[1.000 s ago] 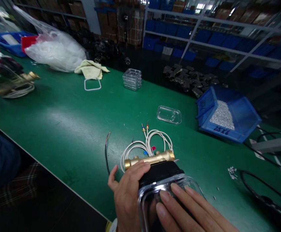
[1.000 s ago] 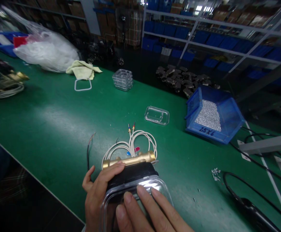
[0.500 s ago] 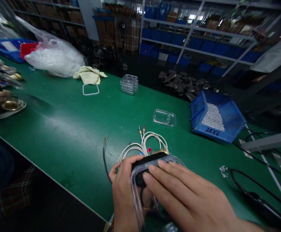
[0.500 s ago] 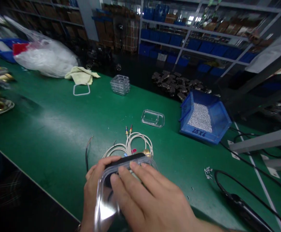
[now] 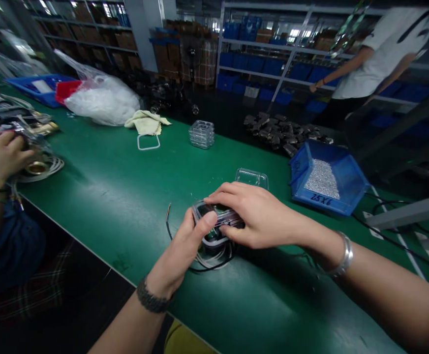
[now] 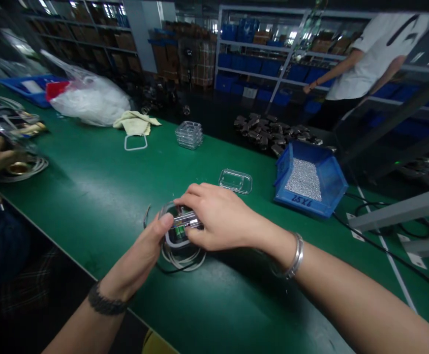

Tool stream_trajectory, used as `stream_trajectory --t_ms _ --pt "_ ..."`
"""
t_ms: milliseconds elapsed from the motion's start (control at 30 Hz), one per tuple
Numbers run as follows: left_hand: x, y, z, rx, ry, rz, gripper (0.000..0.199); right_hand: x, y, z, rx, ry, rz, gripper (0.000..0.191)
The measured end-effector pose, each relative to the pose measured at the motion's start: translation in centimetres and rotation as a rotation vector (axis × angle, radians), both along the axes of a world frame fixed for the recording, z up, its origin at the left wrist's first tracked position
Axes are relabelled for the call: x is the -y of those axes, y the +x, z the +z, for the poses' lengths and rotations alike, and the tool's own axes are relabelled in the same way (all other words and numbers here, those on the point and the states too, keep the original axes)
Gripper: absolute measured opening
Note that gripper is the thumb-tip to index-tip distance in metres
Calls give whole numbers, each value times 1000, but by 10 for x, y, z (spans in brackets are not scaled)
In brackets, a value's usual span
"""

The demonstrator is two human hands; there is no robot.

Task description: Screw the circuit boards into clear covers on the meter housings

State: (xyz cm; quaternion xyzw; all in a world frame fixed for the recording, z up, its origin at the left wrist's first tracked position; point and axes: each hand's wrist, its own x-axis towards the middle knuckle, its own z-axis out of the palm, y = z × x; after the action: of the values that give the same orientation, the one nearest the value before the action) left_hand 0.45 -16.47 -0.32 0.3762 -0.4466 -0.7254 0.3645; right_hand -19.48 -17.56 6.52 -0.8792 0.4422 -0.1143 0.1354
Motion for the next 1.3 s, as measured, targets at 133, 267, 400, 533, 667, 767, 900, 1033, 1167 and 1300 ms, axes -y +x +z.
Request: stream_trajectory --t_ms 133,267,400,533,667,767,900,1033,1167,1300 --pt "3 -6 -9 124 -106 13 69 -4 -4 -19 92 82 23 75" --pt "-14 -12 -21 210 -252 60 80 -27 -11 -50 301 29 -256 96" --pt "-43 -26 -23 494 -426 160 95 -38 -26 -70 475 204 -740 93" --pt "-59 -35 -27 675 -520 259 98 -24 -31 -74 481 443 -800 84" --pt "-59 -32 -33 662 -533 272 97 -12 -20 -74 504 464 -883 86" --pt "-58 -30 -34 626 -526 270 96 -10 -13 -78 503 437 -924 85" --pt "-56 -29 -32 600 -499 233 97 -9 -11 -78 539 450 -965 82" --pt "-38 -10 -28 391 -459 56 95 -13 -10 -61 665 614 -944 67" --pt "-16 27 -11 370 -469 -102 76 -41 3 -41 874 987 -898 51" --pt "-35 44 17 716 -513 61 68 -94 31 -34 1218 1151 -988 43"
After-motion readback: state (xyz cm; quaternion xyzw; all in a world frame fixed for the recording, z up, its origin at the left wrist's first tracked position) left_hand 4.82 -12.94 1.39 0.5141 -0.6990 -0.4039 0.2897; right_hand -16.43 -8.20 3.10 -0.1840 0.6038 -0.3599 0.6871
